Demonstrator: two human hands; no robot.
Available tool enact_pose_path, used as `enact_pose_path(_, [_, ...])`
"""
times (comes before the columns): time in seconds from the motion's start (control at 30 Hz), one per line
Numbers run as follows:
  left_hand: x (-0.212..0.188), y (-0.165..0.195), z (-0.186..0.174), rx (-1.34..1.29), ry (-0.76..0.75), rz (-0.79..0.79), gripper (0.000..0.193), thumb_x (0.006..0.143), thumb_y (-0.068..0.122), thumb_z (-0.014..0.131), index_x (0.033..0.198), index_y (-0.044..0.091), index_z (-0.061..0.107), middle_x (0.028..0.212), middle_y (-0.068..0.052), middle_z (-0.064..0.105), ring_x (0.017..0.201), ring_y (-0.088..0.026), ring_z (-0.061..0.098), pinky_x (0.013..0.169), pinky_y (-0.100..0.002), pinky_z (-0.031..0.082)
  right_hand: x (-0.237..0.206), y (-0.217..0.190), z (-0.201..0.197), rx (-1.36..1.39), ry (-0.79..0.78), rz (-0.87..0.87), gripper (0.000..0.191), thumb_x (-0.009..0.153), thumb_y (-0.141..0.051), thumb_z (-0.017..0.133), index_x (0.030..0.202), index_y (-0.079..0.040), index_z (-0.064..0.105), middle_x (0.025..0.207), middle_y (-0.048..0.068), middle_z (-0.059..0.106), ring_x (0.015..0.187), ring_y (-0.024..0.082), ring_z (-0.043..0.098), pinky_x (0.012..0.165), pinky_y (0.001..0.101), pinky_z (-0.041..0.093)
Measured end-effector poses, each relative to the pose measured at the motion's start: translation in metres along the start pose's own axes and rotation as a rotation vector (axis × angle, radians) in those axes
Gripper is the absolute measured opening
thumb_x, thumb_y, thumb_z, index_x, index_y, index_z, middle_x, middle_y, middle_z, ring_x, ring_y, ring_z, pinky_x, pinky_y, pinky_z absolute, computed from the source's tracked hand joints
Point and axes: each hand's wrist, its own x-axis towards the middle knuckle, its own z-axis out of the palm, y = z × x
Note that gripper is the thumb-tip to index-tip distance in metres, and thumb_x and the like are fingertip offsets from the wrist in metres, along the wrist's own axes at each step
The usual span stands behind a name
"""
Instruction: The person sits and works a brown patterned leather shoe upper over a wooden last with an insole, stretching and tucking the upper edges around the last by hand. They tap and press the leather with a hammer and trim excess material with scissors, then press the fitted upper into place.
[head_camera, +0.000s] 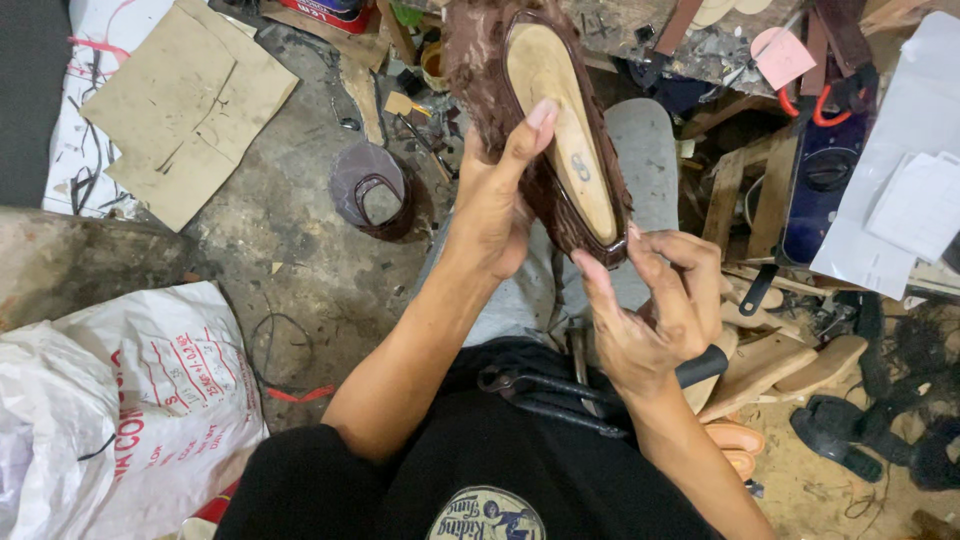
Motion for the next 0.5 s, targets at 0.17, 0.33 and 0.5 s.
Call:
enact_pose_path(0.17, [0.002,-0.01,-0.01,-0.02,0.067,-0.131,0.079,0.087,0.032,0.08,0.149,0.004,0.04,0.142,-0.01,0.058,0.132,-0.024,0.055,0.112,-0.048,0.044,-0.001,0.002,0.004,-0.001,0.015,0.001,0.047,0.078,-0.003,0.099,0.113,0.003,0.069,0.107,0.015,0.062,0.098,0.029,0.062,0.083,0.0355,0.053])
enact_pose_path(0.33, [0.006,-0.013,-0.019,-0.178,0.11,-0.183,0.061,0.092,0.026,0.073,0.141,0.021,0.035,0.147,-0.004,0.057,0.137,-0.018,0.052,0.112,-0.047,0.043,0.0,0.001,0.004,0.035,0.014,0.021,0.043,0.078,-0.001,0.099,0.109,0.005,0.07,0.106,0.013,0.062,0.1,0.028,0.063,0.082,0.0346,0.053])
enact_pose_path(0.5, [-0.005,-0.013,-0.021,-0.131,-0.056,0.003,0.056,0.1,0.019,0.072,0.146,0.007,0.044,0.141,-0.008,0.058,0.131,-0.021,0.056,0.109,-0.046,0.049,0.0,0.0,0.002,0.036,0.029,0.008,0.04,0.081,0.003,0.097,0.108,0.004,0.068,0.108,0.014,0.063,0.097,0.028,0.064,0.085,0.0345,0.055])
